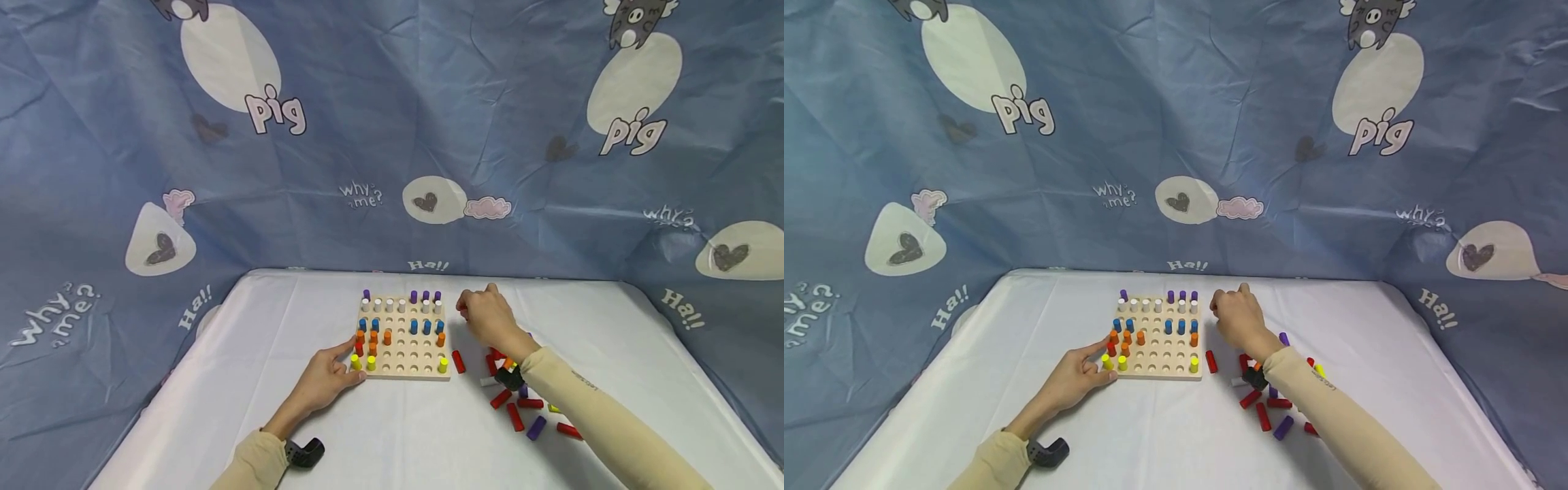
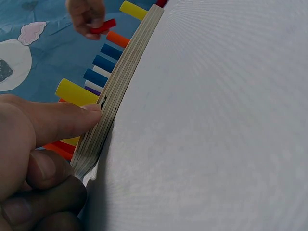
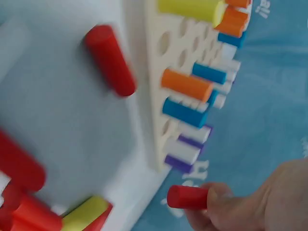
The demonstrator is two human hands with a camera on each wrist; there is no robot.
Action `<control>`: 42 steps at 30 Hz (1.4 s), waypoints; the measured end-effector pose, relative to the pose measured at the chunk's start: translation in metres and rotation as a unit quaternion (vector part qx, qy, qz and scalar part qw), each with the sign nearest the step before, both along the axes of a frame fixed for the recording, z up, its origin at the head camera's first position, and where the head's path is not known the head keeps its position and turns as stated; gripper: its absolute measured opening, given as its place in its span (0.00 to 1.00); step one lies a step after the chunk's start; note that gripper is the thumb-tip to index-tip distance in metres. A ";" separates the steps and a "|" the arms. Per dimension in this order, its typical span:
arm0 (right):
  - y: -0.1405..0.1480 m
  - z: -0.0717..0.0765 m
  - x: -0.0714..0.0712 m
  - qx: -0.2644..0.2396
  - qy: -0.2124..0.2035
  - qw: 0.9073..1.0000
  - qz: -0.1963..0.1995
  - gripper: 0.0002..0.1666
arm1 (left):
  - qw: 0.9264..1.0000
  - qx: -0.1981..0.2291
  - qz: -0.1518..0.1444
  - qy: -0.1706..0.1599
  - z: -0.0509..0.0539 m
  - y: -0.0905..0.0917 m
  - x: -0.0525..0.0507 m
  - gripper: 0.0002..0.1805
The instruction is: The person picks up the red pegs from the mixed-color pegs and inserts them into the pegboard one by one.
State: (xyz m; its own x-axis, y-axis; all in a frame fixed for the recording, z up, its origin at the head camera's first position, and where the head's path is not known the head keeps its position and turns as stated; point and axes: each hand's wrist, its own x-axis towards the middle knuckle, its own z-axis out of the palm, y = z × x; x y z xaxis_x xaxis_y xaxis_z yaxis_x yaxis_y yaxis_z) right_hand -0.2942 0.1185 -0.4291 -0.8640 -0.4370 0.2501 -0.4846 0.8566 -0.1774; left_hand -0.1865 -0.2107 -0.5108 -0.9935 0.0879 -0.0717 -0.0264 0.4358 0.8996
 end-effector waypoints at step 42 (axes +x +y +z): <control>-0.094 -0.022 0.031 -0.113 -0.055 0.976 0.177 0.07 | 1.000 0.001 -0.013 0.012 -0.003 -0.003 -0.002 0.45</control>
State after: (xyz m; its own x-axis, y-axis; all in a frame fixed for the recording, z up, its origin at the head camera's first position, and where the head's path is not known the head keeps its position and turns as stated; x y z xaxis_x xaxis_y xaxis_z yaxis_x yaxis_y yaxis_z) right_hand -0.2634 0.0241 -0.4510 -0.6957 -0.6574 0.2893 -0.7107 0.5719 -0.4096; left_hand -0.1884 -0.2139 -0.5133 -0.9923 0.1147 -0.0477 0.0069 0.4343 0.9007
